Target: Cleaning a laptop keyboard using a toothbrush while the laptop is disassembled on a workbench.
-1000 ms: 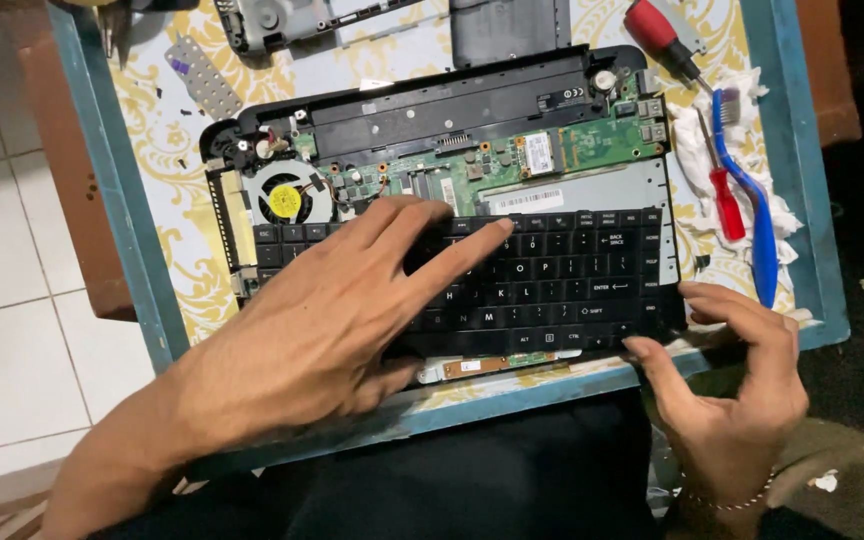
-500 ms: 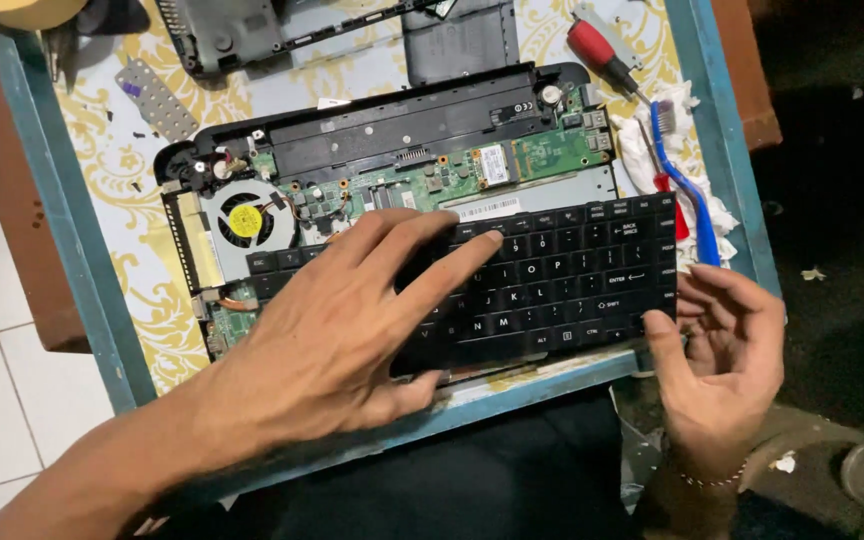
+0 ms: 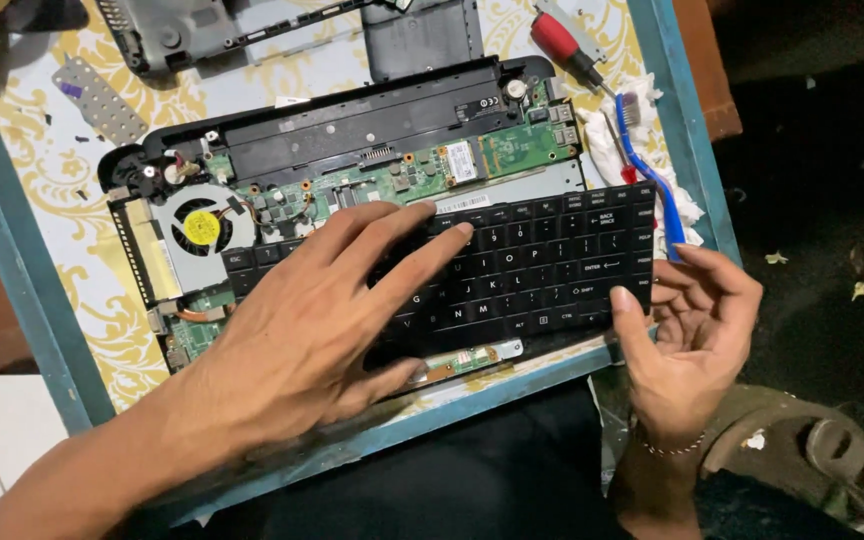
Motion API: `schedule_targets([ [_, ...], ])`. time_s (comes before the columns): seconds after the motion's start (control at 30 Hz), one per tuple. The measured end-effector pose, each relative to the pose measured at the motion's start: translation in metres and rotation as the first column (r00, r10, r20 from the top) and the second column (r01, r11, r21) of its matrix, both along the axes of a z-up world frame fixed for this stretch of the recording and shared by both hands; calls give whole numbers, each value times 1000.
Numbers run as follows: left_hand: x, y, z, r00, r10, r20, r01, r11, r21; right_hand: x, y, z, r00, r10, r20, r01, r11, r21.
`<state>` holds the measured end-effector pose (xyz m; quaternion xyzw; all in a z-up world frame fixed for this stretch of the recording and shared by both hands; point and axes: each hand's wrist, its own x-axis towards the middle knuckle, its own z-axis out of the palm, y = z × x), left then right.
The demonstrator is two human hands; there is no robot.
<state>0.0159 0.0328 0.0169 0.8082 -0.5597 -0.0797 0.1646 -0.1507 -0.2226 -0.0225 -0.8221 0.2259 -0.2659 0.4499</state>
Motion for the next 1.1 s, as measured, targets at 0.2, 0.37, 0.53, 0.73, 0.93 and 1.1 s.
schedule_targets([
  [0.2, 15, 13, 8, 986, 2, -164, -33, 981, -189, 2, 4, 0, 1000, 10, 26, -10, 999, -30],
  [0.37, 31, 31, 7, 992, 71, -101, -89, 978, -190, 6, 15, -1, 999, -34, -6, 33, 993, -116],
  [0.53, 34, 34, 1, 993, 87, -84, -102, 976, -195, 6, 15, -8, 999, -47, -12, 43, 976, -216],
  [0.73, 35, 37, 3, 984, 132, -120, -154, 968, -200, 4, 13, -16, 1000, 8, 30, 1, 961, -276],
  [0.93, 44, 42, -2, 960, 271, -67, -279, 928, -246, 2, 8, -21, 998, 28, 49, -11, 946, -323],
  [1.1, 46, 46, 2, 913, 396, -97, -406, 903, -143, 6, 12, -20, 999, 16, 37, -2, 944, -331],
])
